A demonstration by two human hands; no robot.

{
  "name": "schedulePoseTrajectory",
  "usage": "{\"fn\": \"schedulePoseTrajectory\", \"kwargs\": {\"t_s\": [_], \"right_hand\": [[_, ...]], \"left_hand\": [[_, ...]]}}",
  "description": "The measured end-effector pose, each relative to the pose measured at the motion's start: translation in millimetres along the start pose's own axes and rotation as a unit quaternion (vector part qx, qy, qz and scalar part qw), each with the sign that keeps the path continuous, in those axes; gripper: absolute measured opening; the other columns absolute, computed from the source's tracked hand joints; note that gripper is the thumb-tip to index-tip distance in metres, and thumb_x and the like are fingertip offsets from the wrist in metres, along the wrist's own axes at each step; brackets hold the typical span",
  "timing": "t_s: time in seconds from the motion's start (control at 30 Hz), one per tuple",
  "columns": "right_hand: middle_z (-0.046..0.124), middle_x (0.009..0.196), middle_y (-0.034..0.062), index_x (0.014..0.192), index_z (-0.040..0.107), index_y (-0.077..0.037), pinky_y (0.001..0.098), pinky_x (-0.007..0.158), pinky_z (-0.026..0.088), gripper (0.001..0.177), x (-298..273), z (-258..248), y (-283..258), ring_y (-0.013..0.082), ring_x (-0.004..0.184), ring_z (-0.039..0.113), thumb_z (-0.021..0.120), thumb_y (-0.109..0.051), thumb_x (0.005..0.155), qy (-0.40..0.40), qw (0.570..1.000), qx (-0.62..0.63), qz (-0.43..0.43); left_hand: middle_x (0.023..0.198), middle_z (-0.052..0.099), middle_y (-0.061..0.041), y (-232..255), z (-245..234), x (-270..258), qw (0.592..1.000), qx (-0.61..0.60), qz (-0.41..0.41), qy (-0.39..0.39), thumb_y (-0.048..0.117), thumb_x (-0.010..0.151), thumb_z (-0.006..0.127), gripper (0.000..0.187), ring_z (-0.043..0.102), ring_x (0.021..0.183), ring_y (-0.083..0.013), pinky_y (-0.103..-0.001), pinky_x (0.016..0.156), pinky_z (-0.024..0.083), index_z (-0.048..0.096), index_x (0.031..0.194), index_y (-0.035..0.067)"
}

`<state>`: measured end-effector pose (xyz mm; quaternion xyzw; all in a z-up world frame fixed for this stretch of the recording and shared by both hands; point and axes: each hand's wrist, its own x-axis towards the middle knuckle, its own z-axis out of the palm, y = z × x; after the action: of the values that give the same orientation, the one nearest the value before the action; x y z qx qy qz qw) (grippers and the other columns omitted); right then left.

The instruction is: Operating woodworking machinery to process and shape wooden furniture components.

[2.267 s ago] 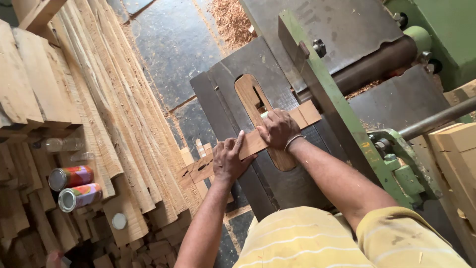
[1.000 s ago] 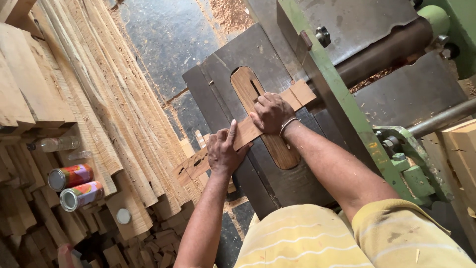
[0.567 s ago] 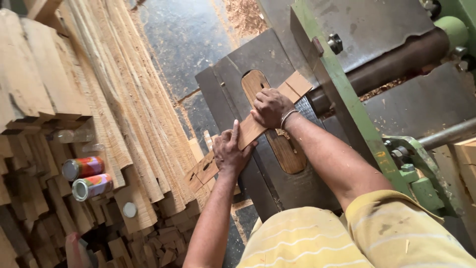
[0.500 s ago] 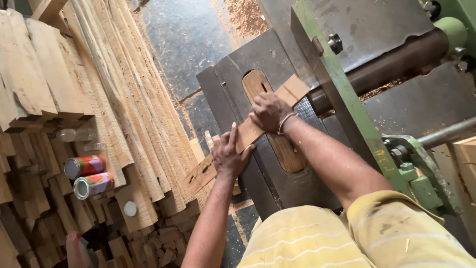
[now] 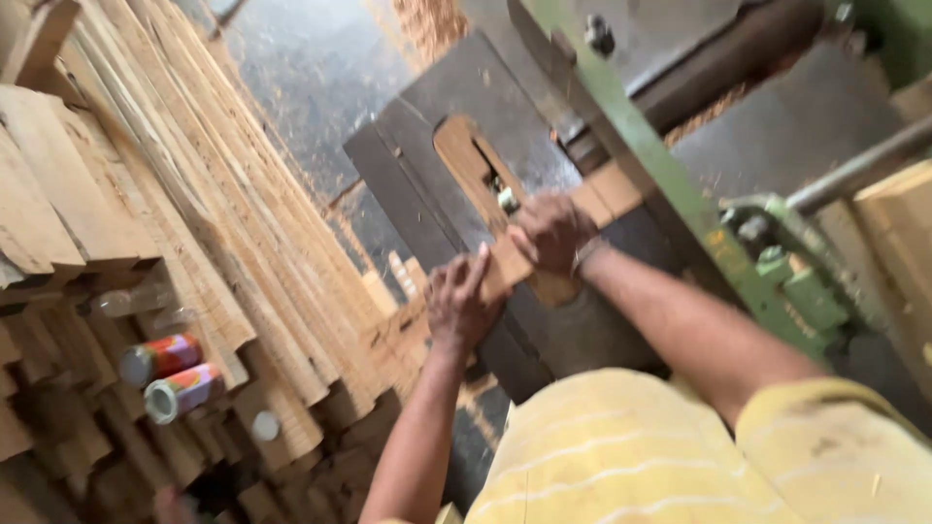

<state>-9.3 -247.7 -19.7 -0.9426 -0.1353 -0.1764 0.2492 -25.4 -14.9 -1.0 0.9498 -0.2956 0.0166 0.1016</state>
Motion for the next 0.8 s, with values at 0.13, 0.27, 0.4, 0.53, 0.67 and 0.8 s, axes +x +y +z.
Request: {"fn": "schedulePoseTrajectory", "kwargs": {"t_s": [0.13, 0.27, 0.4, 0.53, 0.67, 0.8], "right_hand": [[0.062, 0.091, 0.0094, 0.082, 0.066, -0.009, 0.0436, 0.085, 0.05, 0.027, 23, 5, 12, 0.0281, 0.095, 0.061, 0.068, -0.034, 0.091, -0.025, 0.999, -0.037, 0.001], [0.063, 0.091, 0.0093, 0.09, 0.069, -0.006, 0.0419, 0.081, 0.049, 0.03, 28, 11, 13, 0.0266, 0.092, 0.06, 0.066, -0.036, 0.093, -0.036, 0.999, -0.037, 0.008], [0.063, 0.091, 0.0092, 0.085, 0.067, -0.008, 0.0421, 0.083, 0.05, 0.029, 35, 15, 17, 0.0271, 0.094, 0.06, 0.066, -0.036, 0.093, -0.029, 0.999, -0.027, 0.006], [0.062, 0.09, 0.009, 0.083, 0.067, -0.009, 0.0422, 0.084, 0.05, 0.029, 41, 21, 21, 0.0269, 0.094, 0.06, 0.067, -0.036, 0.094, -0.04, 0.999, -0.018, 0.011], [0.062, 0.09, 0.0087, 0.083, 0.066, -0.009, 0.0418, 0.086, 0.049, 0.029, 54, 21, 22, 0.0266, 0.094, 0.06, 0.067, -0.036, 0.093, -0.026, 0.999, -0.028, -0.002], [0.061, 0.09, 0.0088, 0.082, 0.066, -0.01, 0.0421, 0.087, 0.049, 0.028, 66, 24, 26, 0.0273, 0.095, 0.059, 0.068, -0.035, 0.093, -0.029, 0.999, -0.018, -0.008]], "left_hand": [[0.125, 0.059, -0.004, -16, 8, 20, 1.0, 0.005, -0.002, 0.01, 0.062, 0.072, 0.084, 0.084, 0.054, 0.108, -0.0284, -0.045, 0.093, 0.045, 0.061, 0.144, 0.025], [0.125, 0.058, -0.004, -23, 13, 22, 1.0, 0.009, -0.008, 0.004, 0.064, 0.072, 0.084, 0.085, 0.054, 0.107, -0.0275, -0.045, 0.093, 0.045, 0.06, 0.144, 0.024], [0.126, 0.058, -0.004, -30, 15, 29, 1.0, 0.005, -0.008, 0.003, 0.064, 0.073, 0.083, 0.086, 0.054, 0.108, -0.0272, -0.044, 0.095, 0.045, 0.059, 0.145, 0.024], [0.126, 0.057, -0.005, -34, 12, 37, 1.0, 0.005, -0.012, -0.007, 0.062, 0.075, 0.084, 0.086, 0.054, 0.109, -0.0271, -0.045, 0.096, 0.044, 0.058, 0.146, 0.023], [0.126, 0.057, -0.004, -37, 8, 45, 1.0, 0.009, -0.022, 0.001, 0.061, 0.074, 0.084, 0.086, 0.053, 0.109, -0.0274, -0.045, 0.098, 0.043, 0.058, 0.147, 0.025], [0.127, 0.058, -0.004, -41, 7, 53, 1.0, 0.007, -0.03, 0.001, 0.059, 0.074, 0.085, 0.085, 0.053, 0.109, -0.0275, -0.045, 0.098, 0.043, 0.058, 0.147, 0.025]]}}
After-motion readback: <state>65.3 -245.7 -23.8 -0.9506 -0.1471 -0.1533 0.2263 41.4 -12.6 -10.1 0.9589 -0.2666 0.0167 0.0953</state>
